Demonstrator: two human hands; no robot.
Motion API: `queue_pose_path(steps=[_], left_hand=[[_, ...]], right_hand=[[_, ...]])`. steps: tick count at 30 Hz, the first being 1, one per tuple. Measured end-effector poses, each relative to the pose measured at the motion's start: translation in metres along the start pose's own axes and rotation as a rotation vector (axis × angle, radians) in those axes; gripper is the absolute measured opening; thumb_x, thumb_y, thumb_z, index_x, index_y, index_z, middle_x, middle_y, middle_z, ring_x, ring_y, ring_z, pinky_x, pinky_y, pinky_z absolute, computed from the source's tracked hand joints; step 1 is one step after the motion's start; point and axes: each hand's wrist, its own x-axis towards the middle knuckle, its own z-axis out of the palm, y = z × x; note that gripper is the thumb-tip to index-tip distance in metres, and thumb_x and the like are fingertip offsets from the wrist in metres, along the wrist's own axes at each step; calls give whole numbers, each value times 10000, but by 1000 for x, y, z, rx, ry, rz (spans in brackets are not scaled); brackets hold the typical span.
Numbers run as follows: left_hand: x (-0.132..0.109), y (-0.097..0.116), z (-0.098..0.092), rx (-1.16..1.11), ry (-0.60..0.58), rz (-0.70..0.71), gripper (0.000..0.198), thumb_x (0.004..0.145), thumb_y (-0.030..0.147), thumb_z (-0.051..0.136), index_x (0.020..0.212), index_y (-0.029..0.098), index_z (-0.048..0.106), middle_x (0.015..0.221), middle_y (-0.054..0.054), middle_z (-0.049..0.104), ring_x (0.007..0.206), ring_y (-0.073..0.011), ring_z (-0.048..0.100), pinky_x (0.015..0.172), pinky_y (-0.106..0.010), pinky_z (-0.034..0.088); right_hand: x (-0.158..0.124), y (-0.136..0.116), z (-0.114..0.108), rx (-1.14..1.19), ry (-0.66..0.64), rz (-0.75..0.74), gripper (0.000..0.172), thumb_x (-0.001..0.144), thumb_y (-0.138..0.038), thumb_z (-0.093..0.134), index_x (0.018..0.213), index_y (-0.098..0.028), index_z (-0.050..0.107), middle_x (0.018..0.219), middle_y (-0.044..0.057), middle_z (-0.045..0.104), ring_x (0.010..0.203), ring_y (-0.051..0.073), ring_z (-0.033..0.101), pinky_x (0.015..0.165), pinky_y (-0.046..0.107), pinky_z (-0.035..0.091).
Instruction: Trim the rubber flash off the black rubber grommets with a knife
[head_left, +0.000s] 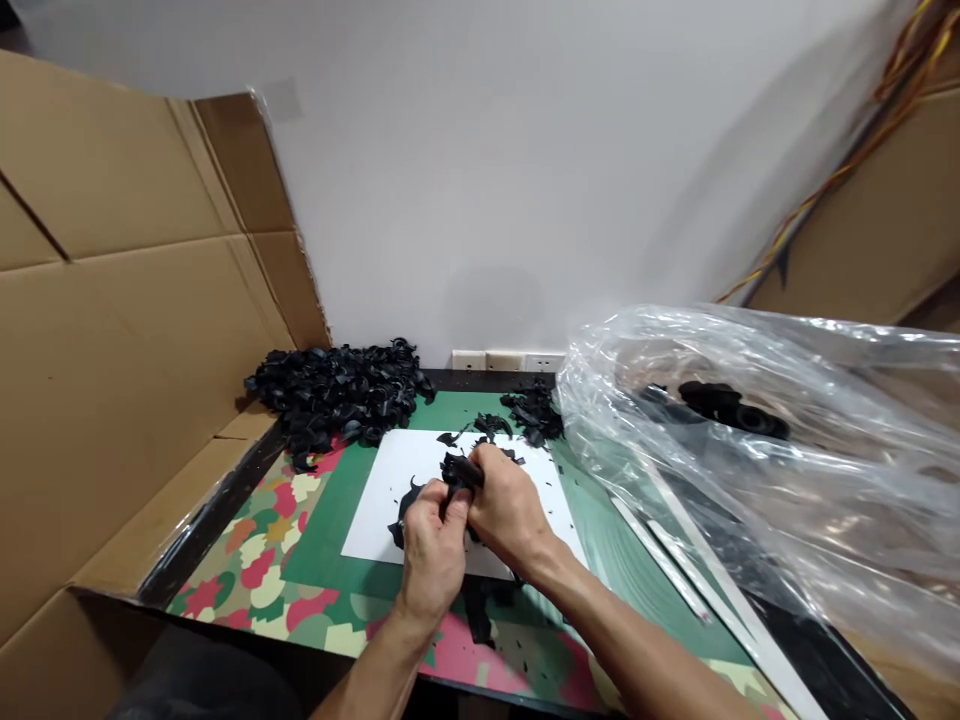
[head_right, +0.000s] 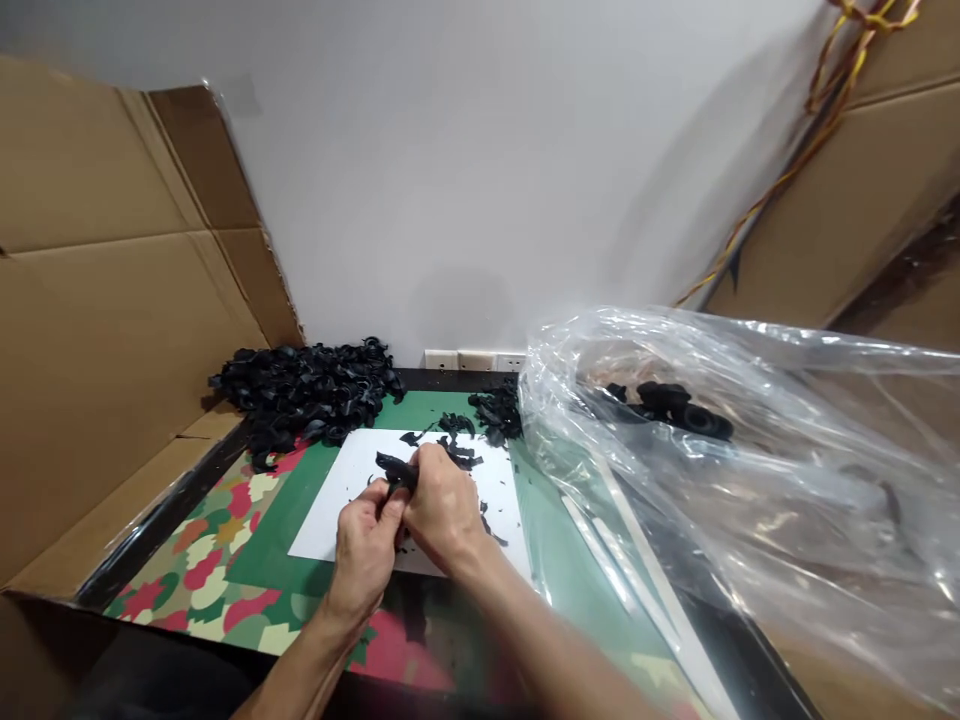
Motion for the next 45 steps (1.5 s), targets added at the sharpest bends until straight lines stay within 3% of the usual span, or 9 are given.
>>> queue_pose_path(steps=[7,13,17,22,25,31,36,42,45], left_hand=[[-9,1,-12,-318,-122,-231,415,737,565,662,625,187,532,498,38,465,477,-106,418,479,-225,337],[13,-2,-6,-417,-180,-268,496,678,636,680,632,173,509,500,46,484,469,-81,408,469,-196,300],[12,-4,-7,-275,-219,-177,455,721,603,656,643,183,496,538,50,458,491,-95,421,485,-211,319],[13,-3,-8,24,-192,125,298,808,378,632,606,185,529,650,19,456,607,-129,447,579,-241,376],[11,0,-8,184,-223,218,193,841,282,578,670,191,572,693,2,504,651,-149,499,612,-256,397],[7,-1,-5,436,-173,399,131,830,164,488,725,211,549,735,-23,566,702,-184,570,639,-287,439],[9,-5,-1,594,-53,560,184,813,86,439,743,210,555,733,-50,582,678,-205,567,621,-309,438],[-1,13,-3,472,-96,512,204,807,107,468,650,228,519,660,-33,552,608,-193,531,551,-300,401],[-13,26,-7,211,-274,512,112,819,167,545,739,221,602,771,-80,634,722,-219,591,664,-332,463]], right_hand=[[31,57,-52,44,153,146,157,818,-234,454,706,-202,560,593,35,584,528,189,508,508,299,342],[9,69,-48,38,41,86,183,744,-307,561,599,-206,610,590,36,619,537,195,552,523,296,380],[0,60,-47,123,43,95,204,774,-347,545,738,-183,661,821,86,683,726,232,619,657,345,447],[-13,32,-42,454,-216,35,195,783,-361,590,780,-187,677,739,35,679,693,203,618,630,304,462],[-20,18,-31,382,-171,-57,68,744,-248,628,699,-202,650,717,16,646,663,177,584,614,277,438],[-21,11,-13,245,-42,-163,201,730,-128,559,551,-202,505,632,-3,545,582,138,498,535,236,351],[-16,6,-5,280,-39,18,211,698,-124,524,526,-213,441,551,-22,513,531,136,467,504,234,320],[3,9,3,300,-38,134,211,685,-110,519,520,-220,445,492,-19,524,480,145,477,473,241,332],[23,25,-11,281,85,209,179,727,-144,489,571,-226,458,532,5,534,510,162,469,495,269,332]])
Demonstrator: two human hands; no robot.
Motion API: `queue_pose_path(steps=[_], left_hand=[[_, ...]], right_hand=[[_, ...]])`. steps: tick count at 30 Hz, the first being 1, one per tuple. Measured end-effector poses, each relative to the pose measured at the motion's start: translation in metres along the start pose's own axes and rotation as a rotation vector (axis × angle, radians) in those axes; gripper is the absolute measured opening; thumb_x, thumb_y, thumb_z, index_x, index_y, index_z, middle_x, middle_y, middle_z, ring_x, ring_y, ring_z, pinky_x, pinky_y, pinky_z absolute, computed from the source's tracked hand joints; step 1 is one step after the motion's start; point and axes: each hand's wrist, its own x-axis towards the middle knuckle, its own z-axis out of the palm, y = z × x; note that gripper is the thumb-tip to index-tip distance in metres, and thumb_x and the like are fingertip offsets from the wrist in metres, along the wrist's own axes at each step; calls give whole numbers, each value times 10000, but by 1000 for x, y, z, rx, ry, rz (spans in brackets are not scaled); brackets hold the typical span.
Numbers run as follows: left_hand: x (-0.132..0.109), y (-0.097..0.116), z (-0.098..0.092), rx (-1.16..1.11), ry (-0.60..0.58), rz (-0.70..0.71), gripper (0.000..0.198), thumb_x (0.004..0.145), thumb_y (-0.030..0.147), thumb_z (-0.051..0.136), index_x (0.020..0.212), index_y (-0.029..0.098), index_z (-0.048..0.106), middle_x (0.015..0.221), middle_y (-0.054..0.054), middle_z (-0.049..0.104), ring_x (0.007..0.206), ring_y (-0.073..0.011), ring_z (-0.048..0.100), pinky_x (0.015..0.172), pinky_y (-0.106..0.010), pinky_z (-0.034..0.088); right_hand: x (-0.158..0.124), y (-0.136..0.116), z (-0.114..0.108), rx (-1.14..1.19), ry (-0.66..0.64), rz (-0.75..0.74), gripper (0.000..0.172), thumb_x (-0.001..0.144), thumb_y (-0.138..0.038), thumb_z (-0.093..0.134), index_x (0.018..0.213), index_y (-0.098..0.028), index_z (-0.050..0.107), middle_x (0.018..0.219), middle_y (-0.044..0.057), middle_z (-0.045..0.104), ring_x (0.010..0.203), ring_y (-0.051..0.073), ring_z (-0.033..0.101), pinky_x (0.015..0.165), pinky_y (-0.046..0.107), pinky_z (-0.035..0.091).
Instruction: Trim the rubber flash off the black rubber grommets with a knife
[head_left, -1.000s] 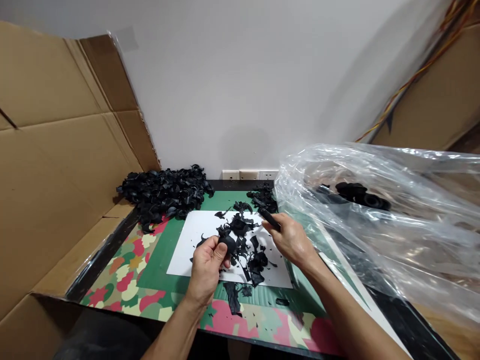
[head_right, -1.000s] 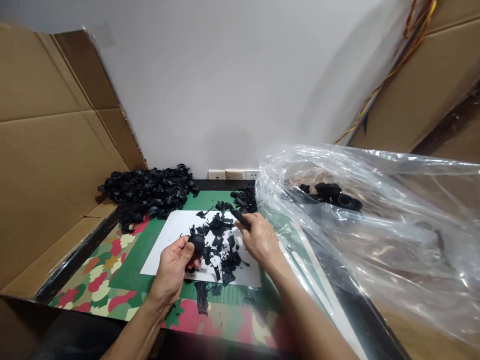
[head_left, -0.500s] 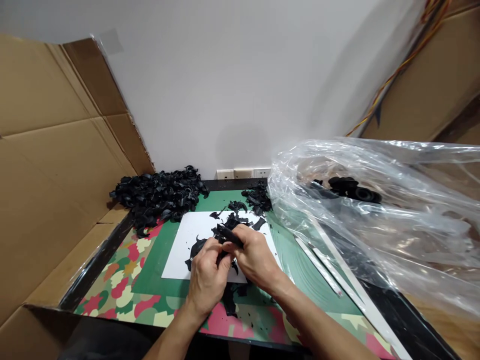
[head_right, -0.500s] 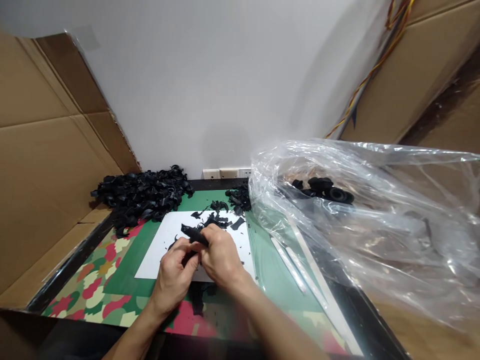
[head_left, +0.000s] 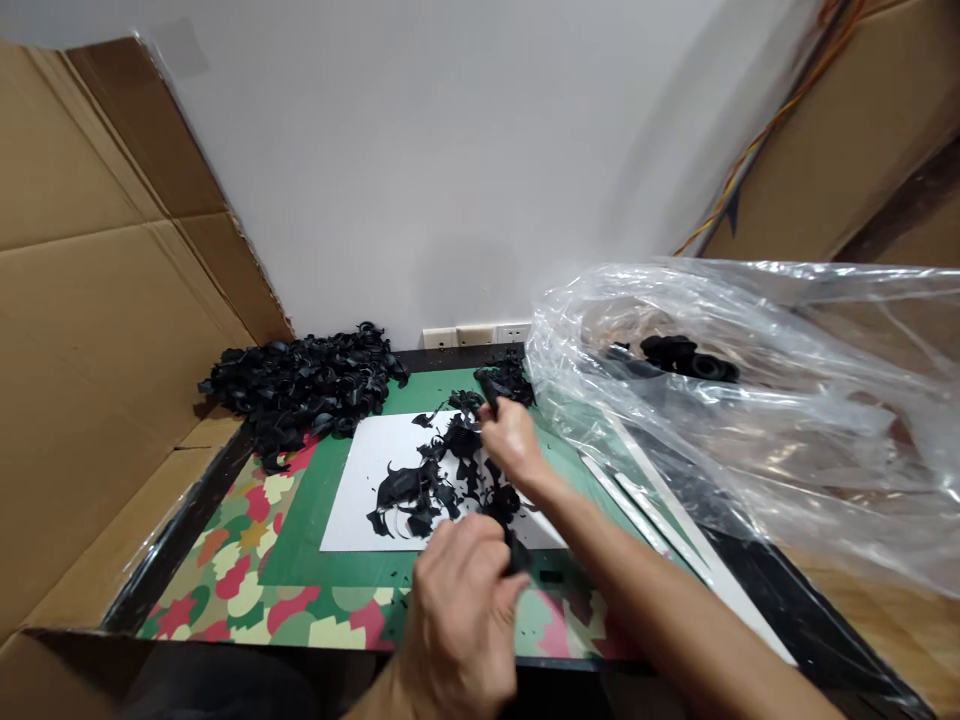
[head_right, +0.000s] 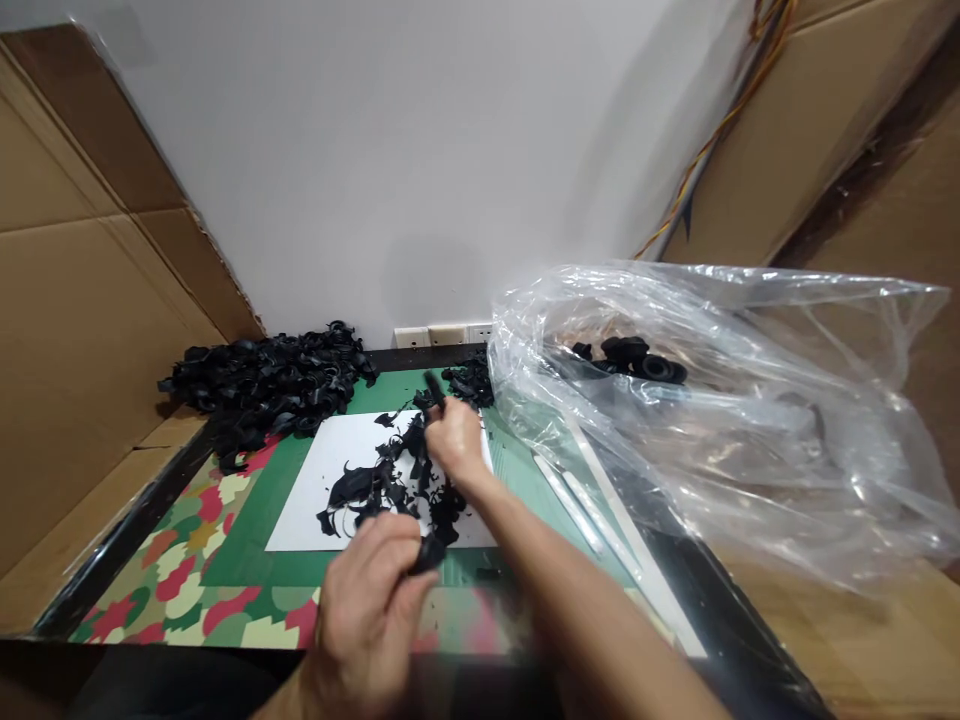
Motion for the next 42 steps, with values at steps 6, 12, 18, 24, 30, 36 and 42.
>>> queue_pose_path(steps=[6,12,18,24,30,36,42], left_hand=[[7,-19,-8,-216,127,-256,160,812,253,609,664,192,597,776,-49,606,743,-189,562,661,-275,445],[5,-32,-8,-259,182,-306,62,783,218,642,736,182,660,868,-65,632,862,-212,589,717,-275,460],[4,-33,-6,-288,234,-347,56,729,229,704,732,181,676,864,-54,643,838,-202,591,700,-271,464],[15,-33,-4,-919,316,-881,237,655,313,802,723,136,659,561,7,589,501,-101,528,469,-197,418],[28,-21,-2,-1264,397,-1207,252,896,211,576,663,114,575,505,6,570,310,-31,363,308,-150,299],[20,-17,2,-1349,321,-1220,292,947,174,451,690,100,567,579,-41,629,305,-33,404,311,-155,312],[11,-29,-1,-1312,106,-1080,316,671,254,770,926,171,603,616,22,626,354,-111,525,317,-182,309]], right_hand=[[16,9,-34,28,-75,-22,168,727,-276,507,576,-211,472,528,-26,476,504,140,431,491,261,318],[-6,14,-36,31,-267,-38,168,685,-293,550,548,-204,509,524,-23,517,520,147,461,533,274,350],[-18,18,-41,109,-162,-17,133,715,-325,561,723,-204,616,738,39,665,699,214,591,656,326,431],[-38,8,-43,250,-160,7,162,712,-341,596,729,-183,626,692,14,617,609,166,526,573,288,407],[-58,-1,-23,316,-146,-198,218,717,-229,665,935,-213,672,916,47,674,808,208,611,696,316,483],[-61,1,-2,382,0,-308,76,753,-169,610,709,-212,654,772,30,624,711,175,586,649,287,463],[-55,5,-15,400,-245,-105,96,719,-237,596,635,-192,609,629,-10,567,606,157,521,592,281,415]])
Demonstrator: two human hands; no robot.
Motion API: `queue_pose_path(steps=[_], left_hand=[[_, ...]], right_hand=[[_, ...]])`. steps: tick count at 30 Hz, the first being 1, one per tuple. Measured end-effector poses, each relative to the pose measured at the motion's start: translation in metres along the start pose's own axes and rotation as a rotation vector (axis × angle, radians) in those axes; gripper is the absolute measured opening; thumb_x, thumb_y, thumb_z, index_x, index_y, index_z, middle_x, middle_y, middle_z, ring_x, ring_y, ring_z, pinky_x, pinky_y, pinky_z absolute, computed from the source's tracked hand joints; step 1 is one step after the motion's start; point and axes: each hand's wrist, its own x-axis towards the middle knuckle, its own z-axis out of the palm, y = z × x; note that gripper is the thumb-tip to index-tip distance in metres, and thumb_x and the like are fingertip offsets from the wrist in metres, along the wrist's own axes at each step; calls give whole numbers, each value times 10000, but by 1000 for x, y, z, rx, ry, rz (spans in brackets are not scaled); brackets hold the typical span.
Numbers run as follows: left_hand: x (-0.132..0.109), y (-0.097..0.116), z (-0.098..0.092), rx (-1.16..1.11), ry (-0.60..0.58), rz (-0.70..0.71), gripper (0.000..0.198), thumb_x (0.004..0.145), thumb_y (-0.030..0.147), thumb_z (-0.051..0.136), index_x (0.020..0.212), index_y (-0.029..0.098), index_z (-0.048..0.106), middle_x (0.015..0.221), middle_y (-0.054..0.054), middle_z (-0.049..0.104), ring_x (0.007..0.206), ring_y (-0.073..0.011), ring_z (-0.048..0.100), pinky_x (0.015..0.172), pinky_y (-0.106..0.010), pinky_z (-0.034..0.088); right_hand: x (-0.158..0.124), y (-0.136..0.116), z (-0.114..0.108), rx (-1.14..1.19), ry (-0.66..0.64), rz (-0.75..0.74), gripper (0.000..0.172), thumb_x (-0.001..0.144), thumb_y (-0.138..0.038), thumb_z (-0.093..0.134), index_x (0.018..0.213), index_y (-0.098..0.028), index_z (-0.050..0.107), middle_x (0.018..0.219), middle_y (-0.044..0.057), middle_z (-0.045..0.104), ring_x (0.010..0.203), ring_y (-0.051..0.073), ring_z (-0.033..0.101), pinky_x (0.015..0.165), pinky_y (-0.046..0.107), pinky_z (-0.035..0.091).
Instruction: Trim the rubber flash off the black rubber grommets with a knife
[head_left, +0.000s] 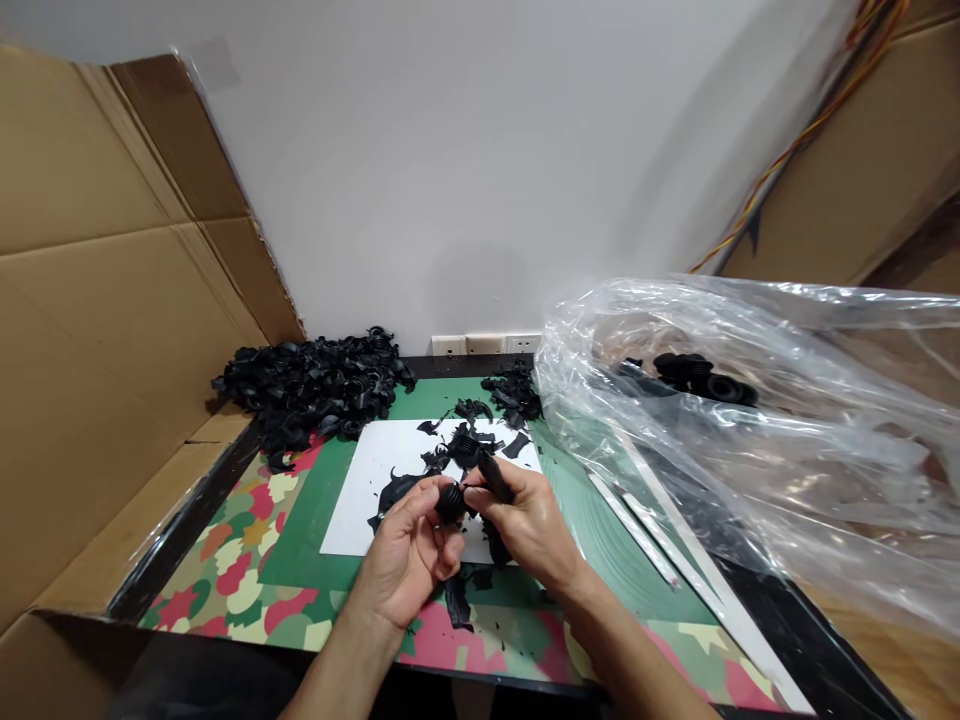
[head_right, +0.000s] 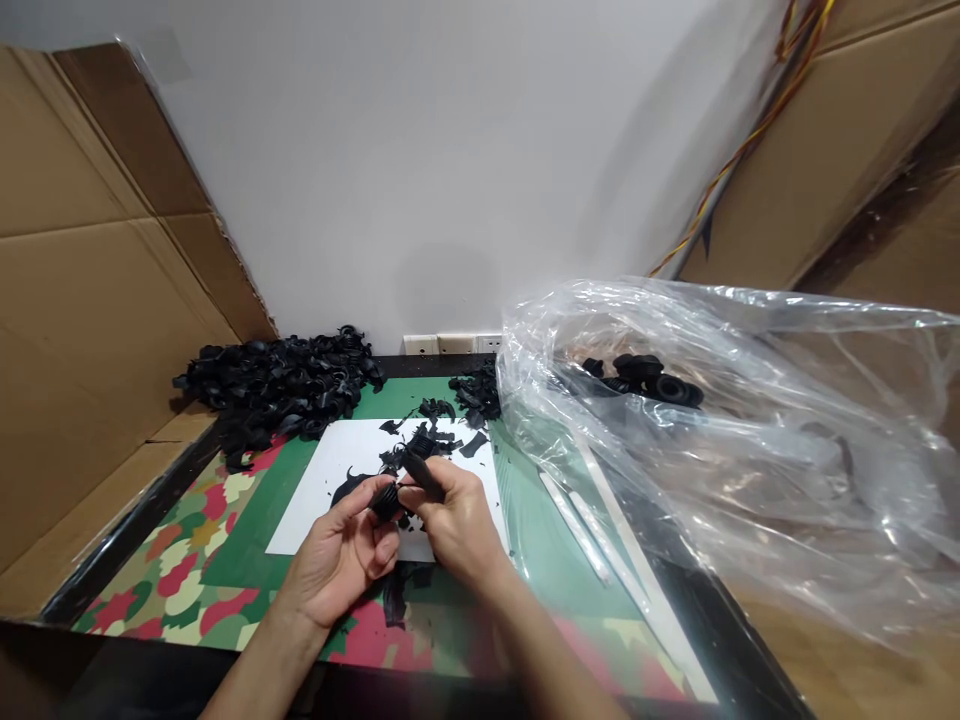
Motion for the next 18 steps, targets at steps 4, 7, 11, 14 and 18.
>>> queue_pose_path(steps=[4,7,11,14,18], left_hand=[[4,3,1,116,68,47,387,526,230,853,803,141,598,563,36,599,335,-73,501,334,-160,297],[4,2,5,175,108,94,441,478,259,870,806,131,606,560,30,609,339,-73,509,339,-160,306],[2,2,6,315,110,188,385,506,317,842,746,140,597,512,37,587,330,-76,498,331,-159,285],[2,3,5,471,116,302,285,537,291,795,672,145,590,455,55,538,314,-60,443,337,-167,283],[3,1,7,699,157,507,120,596,213,713,658,152,631,463,58,516,378,-62,433,387,-183,330]], right_hand=[[-1,-2,-1,-130,-3,-31,57,704,-234,572,673,-193,598,694,4,570,660,168,523,618,282,403],[-2,-1,3,-194,8,-69,79,710,-238,563,642,-199,563,673,2,545,641,162,502,601,275,378],[-1,-2,4,-224,18,-102,168,706,-223,527,557,-210,449,599,-21,470,586,143,444,557,257,333],[4,-6,4,-280,-8,-126,179,672,-200,508,537,-214,391,569,-34,443,559,132,416,535,247,307],[13,-5,12,-333,13,-13,160,648,-219,478,525,-222,377,510,-40,415,516,132,402,501,243,306]])
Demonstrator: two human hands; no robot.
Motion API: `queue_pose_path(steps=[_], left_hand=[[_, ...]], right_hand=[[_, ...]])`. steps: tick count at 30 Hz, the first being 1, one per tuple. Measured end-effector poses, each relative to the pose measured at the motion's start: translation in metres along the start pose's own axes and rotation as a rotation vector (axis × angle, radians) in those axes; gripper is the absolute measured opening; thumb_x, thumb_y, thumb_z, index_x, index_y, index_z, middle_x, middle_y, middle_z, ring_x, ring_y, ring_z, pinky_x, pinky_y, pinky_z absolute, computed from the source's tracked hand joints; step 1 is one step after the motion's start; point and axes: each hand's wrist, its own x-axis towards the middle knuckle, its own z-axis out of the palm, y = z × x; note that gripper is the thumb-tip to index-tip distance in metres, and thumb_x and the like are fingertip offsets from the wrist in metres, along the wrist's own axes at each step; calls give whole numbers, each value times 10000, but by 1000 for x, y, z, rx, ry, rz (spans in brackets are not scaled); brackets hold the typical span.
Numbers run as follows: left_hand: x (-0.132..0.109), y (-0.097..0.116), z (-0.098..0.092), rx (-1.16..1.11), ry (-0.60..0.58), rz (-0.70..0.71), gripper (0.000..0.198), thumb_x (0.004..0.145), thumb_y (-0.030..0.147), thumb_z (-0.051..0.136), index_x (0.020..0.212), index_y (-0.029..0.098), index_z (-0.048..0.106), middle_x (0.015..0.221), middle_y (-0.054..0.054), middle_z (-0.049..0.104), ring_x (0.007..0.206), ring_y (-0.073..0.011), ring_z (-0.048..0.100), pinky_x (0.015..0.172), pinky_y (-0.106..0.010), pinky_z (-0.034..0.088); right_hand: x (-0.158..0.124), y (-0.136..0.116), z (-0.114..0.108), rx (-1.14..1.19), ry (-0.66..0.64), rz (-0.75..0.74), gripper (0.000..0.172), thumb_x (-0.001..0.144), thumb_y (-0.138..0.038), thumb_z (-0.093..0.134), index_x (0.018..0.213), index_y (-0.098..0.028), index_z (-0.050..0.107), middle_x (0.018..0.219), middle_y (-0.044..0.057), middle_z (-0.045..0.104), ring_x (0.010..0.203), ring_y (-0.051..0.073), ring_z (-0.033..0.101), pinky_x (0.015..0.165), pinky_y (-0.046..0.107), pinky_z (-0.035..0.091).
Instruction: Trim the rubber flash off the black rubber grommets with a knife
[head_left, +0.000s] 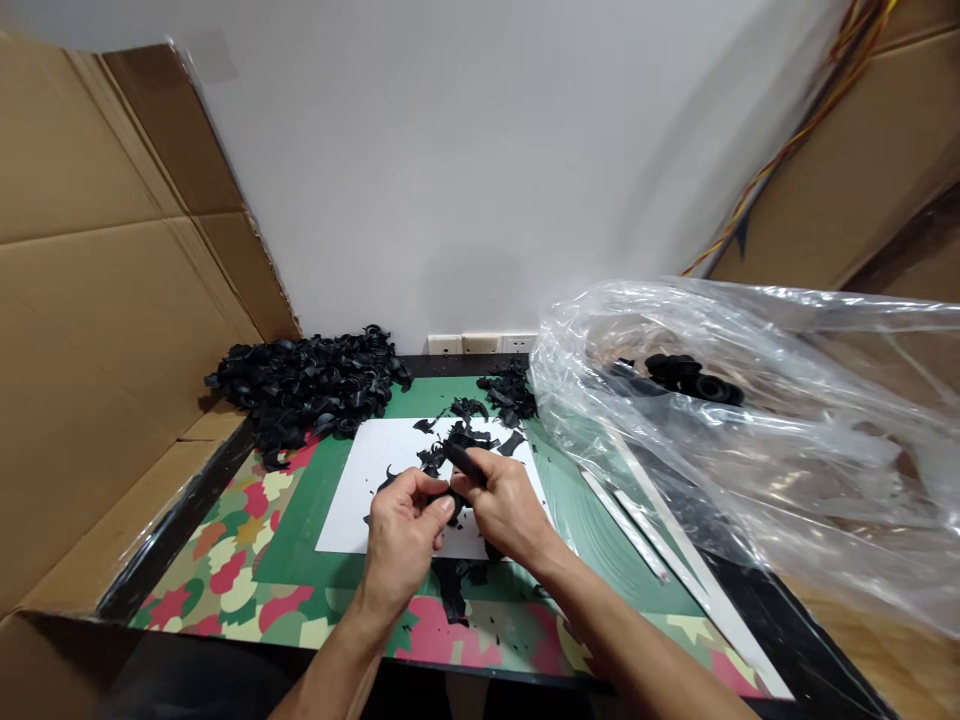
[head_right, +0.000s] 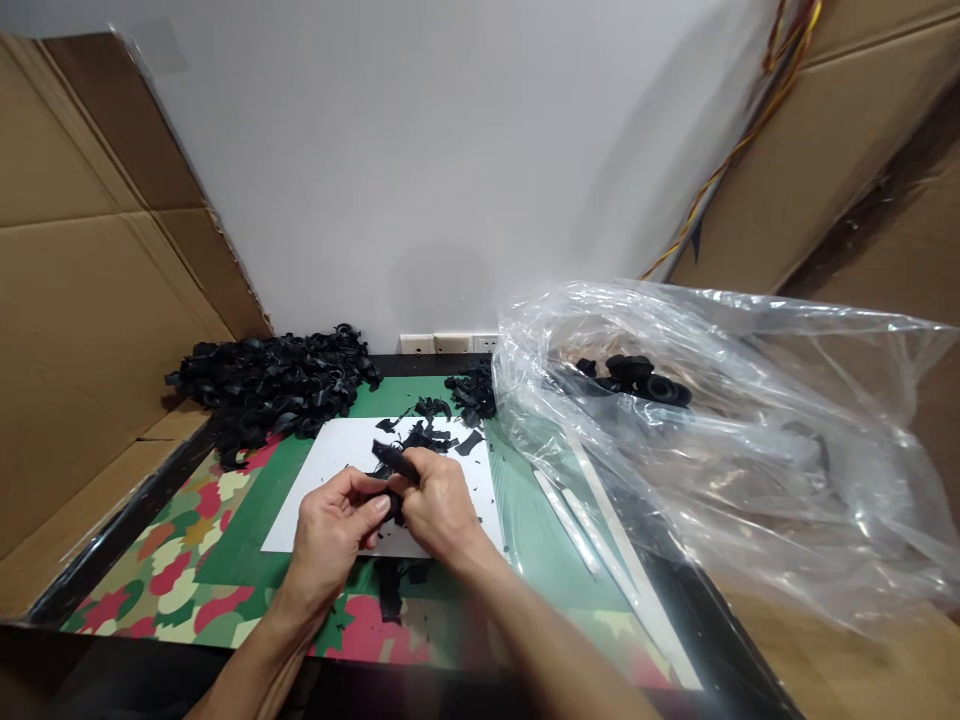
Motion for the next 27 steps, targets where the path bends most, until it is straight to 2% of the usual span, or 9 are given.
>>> queue_pose_path(steps=[2,5,9,10,13,16,21,24,27], left_hand=[[-5,1,4,74,5,71,63,613,181,688,653,155,647,512,39,551,440,-74,468,429,-188,365],[-22,8,9,-2,-21,10,66,616,185,688,650,164,635,463,58,499,389,-76,438,398,-199,357],[-38,18,5,-228,-267,-97,132,607,197,754,664,147,645,601,-7,606,439,-96,515,407,-205,383],[-36,18,2,-292,-268,-125,166,615,217,772,694,144,647,587,-4,602,437,-94,518,422,-205,391],[-19,12,-7,-517,-106,-157,317,595,297,831,776,156,613,528,37,549,394,-76,489,422,-188,348],[-4,2,-13,-654,-91,-236,388,584,282,856,838,166,587,536,35,551,452,-96,522,468,-193,378],[-4,-5,-13,-738,-103,-314,393,595,218,853,868,170,574,685,4,609,506,-90,542,510,-197,395],[-5,-5,-10,-730,-110,-332,403,591,226,857,873,170,577,669,9,604,504,-88,541,510,-191,394],[-5,-5,-7,-689,-123,-331,401,593,261,860,866,168,582,591,26,574,481,-91,534,491,-183,388]], right_hand=[[5,2,5,-16,24,51,142,650,-221,456,526,-225,386,498,-35,431,504,137,414,492,245,311],[19,10,3,-59,92,65,99,652,-218,463,554,-221,452,543,-16,509,542,153,465,529,255,343],[42,27,-27,-122,215,130,110,686,-252,463,602,-214,522,600,23,582,591,191,519,558,283,372],[45,31,-36,-134,230,140,128,699,-270,467,610,-210,536,606,30,589,606,201,531,566,290,378],[46,38,-59,-158,192,147,197,718,-349,514,615,-202,594,579,37,596,584,213,538,550,300,374],[35,41,-67,-207,131,115,197,711,-368,564,642,-207,657,602,49,628,587,222,553,570,320,381],[18,38,-62,-264,201,-36,172,730,-345,587,723,-206,688,918,97,681,774,249,605,688,367,436],[9,27,-55,-133,237,-52,160,764,-311,559,738,-203,674,837,69,652,731,216,584,652,335,443],[0,11,-43,59,82,-24,168,791,-306,550,776,-200,680,733,32,631,653,185,562,598,302,427]])
